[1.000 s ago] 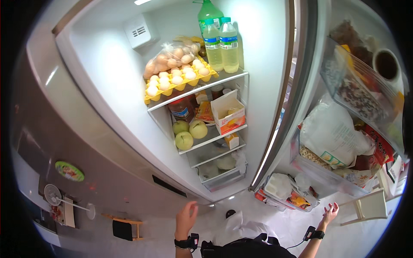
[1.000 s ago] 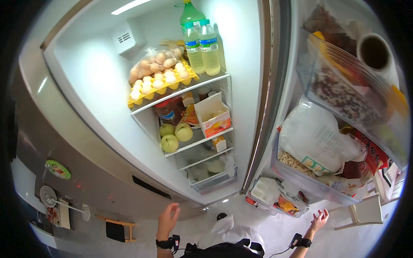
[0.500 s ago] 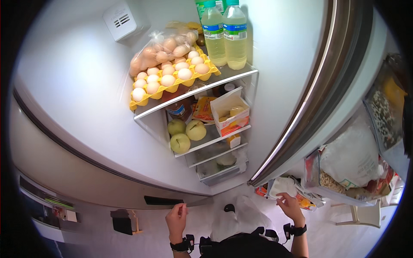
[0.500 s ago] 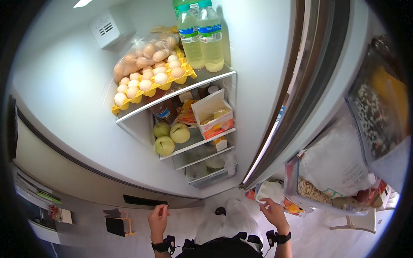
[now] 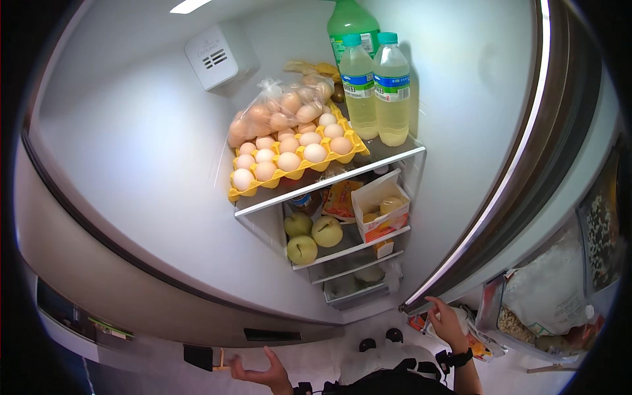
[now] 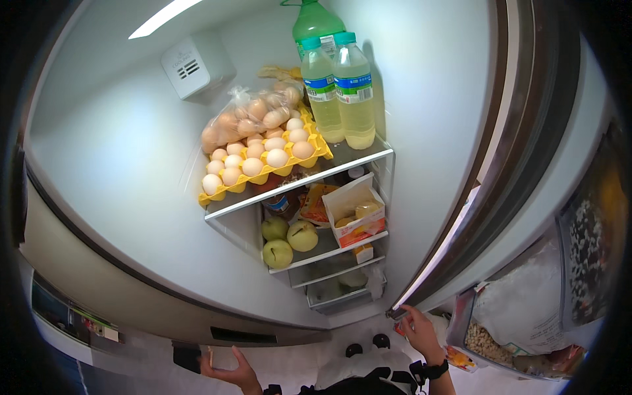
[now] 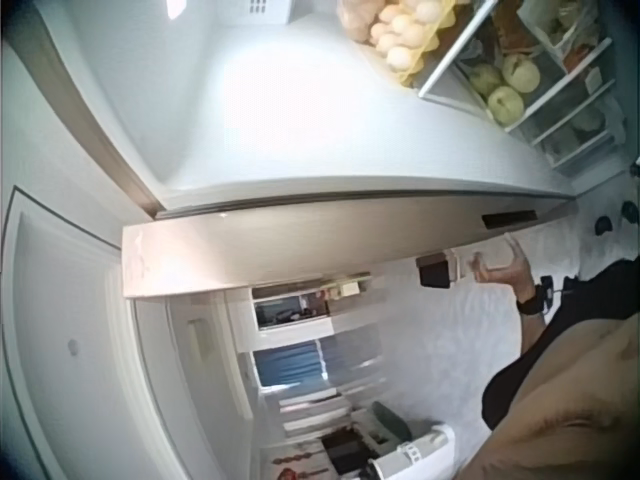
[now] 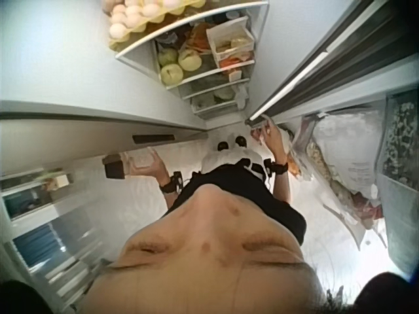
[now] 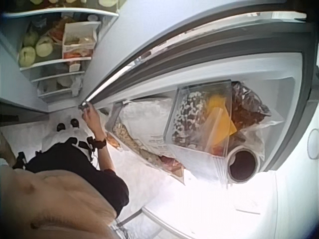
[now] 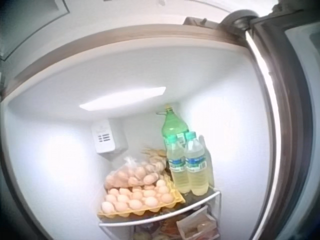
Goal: Getting water from a dispenser, looking inside a refrigerator, and moving a chair in a bedroom.
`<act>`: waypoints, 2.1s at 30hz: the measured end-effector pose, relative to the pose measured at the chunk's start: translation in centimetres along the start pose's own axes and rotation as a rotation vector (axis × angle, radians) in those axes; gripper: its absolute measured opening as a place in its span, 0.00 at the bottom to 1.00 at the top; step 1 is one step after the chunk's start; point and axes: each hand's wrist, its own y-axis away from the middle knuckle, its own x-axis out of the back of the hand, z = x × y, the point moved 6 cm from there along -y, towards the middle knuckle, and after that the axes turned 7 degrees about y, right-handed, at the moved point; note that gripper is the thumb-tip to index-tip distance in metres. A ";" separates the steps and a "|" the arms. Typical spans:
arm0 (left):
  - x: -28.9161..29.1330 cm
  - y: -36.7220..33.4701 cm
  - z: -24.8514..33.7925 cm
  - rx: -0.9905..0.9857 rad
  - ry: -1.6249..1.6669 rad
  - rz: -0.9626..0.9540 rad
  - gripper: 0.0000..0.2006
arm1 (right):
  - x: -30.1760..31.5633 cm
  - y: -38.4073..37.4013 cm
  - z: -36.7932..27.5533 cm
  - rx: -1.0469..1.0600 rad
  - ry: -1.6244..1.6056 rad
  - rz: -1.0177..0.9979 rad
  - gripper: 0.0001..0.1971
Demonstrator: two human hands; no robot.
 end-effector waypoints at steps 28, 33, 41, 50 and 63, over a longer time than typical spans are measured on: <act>-2.4 -4.9 4.6 0.115 -0.145 0.101 0.51 | 0.8 -1.7 -3.1 0.180 -0.027 0.170 0.13; -2.1 -5.1 4.9 0.089 -0.219 0.111 0.51 | 0.6 -1.8 -2.8 0.180 -0.051 0.139 0.15; -1.5 -4.9 4.6 0.136 -0.128 0.080 0.49 | 0.1 -1.2 -3.3 0.304 0.214 0.043 0.09; -1.3 -5.2 4.3 0.092 0.064 0.142 0.49 | 0.6 1.3 -0.4 -0.003 0.045 0.042 0.10; -1.5 -5.1 4.5 0.124 -0.098 0.120 0.47 | 2.0 2.9 -1.1 0.292 0.108 0.065 0.12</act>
